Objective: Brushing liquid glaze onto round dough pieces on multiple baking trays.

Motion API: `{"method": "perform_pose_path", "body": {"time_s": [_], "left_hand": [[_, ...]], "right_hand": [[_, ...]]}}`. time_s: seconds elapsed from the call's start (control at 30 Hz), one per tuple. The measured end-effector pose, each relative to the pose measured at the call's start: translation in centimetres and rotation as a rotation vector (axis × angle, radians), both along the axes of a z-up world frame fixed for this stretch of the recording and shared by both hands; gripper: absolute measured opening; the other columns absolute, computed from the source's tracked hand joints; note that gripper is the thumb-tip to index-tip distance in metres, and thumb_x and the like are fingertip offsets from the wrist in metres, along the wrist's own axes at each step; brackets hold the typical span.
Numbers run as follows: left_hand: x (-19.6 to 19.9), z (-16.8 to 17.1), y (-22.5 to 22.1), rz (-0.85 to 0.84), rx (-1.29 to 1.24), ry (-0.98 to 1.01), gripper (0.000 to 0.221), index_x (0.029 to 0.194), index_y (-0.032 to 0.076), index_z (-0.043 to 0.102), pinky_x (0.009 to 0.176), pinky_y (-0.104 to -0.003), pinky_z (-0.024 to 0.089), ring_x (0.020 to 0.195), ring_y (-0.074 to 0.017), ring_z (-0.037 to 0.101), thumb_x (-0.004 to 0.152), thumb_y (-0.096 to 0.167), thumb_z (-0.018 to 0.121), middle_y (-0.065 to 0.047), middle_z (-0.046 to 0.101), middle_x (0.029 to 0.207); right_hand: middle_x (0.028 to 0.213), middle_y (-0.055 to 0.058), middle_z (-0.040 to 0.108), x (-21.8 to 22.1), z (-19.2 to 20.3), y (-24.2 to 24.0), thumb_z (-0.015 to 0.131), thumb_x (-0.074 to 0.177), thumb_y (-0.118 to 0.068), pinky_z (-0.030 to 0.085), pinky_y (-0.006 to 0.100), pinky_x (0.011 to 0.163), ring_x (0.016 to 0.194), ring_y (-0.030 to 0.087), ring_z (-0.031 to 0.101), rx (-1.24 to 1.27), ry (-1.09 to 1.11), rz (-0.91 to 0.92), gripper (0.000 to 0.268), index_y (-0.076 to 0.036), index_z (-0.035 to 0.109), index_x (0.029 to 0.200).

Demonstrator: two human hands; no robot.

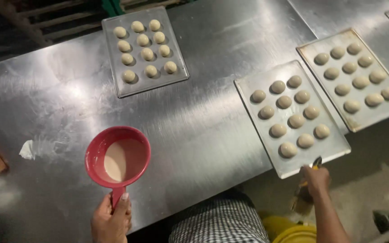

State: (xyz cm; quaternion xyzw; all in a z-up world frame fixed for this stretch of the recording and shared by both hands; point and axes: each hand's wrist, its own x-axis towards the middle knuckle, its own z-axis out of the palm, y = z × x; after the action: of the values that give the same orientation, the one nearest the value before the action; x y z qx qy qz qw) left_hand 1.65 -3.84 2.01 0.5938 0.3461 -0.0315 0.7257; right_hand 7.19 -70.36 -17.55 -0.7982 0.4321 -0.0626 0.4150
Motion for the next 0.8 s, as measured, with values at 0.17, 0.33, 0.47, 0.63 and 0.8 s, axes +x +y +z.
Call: {"method": "perform_pose_path", "body": {"time_s": [0.17,0.33,0.47,0.63,0.8], "left_hand": [[1.1,-0.4,-5.3,0.044,0.076,0.037,0.023,0.094,0.003,0.058,0.034,-0.028,0.027,0.039,-0.0095,0.036,0.093,0.023,0.068,-0.003,0.047,0.058],[3.0,0.4,-12.5,0.043,0.145,0.105,0.017,0.093,0.008,0.062,0.034,-0.028,0.028,0.038,-0.0091,0.037,0.091,0.024,0.067,-0.002,0.049,0.056],[2.7,-2.8,-16.0,0.087,0.068,0.036,0.022,0.089,0.006,0.058,0.032,-0.030,0.029,0.036,-0.0117,0.039,0.091,0.024,0.070,-0.002,0.046,0.052],[2.6,-6.7,-17.6,0.071,0.068,-0.034,0.020,0.091,0.007,0.063,0.033,-0.029,0.031,0.036,-0.0115,0.042,0.087,0.024,0.072,-0.002,0.049,0.052],[3.9,-8.3,-16.9,-0.031,0.328,-0.108,0.027,0.094,0.005,0.069,0.042,-0.028,0.042,0.042,-0.0120,0.052,0.081,0.028,0.075,-0.005,0.058,0.052]], "right_hand": [[0.071,0.013,0.062,1.7,-2.8,0.9,0.072,0.086,-0.006,0.046,0.039,0.047,0.054,0.024,0.059,0.531,-0.209,-0.109,0.014,0.004,0.063,0.086],[0.065,0.003,0.059,11.2,1.5,9.1,0.071,0.086,-0.015,0.044,0.033,0.044,0.051,0.015,0.055,0.702,-0.232,-0.048,0.019,-0.009,0.057,0.075],[0.060,0.007,0.052,23.3,2.5,14.6,0.062,0.077,-0.001,0.043,0.036,0.041,0.045,0.020,0.051,0.776,-0.309,-0.016,0.010,-0.002,0.054,0.072],[0.062,0.011,0.058,36.6,3.3,20.4,0.059,0.077,0.001,0.045,0.036,0.042,0.046,0.021,0.056,0.937,-0.522,0.065,0.006,0.004,0.057,0.073],[0.066,0.013,0.072,43.0,7.6,23.6,0.057,0.078,0.002,0.047,0.035,0.043,0.047,0.021,0.057,0.948,-0.411,0.182,0.008,0.005,0.064,0.075]]}}
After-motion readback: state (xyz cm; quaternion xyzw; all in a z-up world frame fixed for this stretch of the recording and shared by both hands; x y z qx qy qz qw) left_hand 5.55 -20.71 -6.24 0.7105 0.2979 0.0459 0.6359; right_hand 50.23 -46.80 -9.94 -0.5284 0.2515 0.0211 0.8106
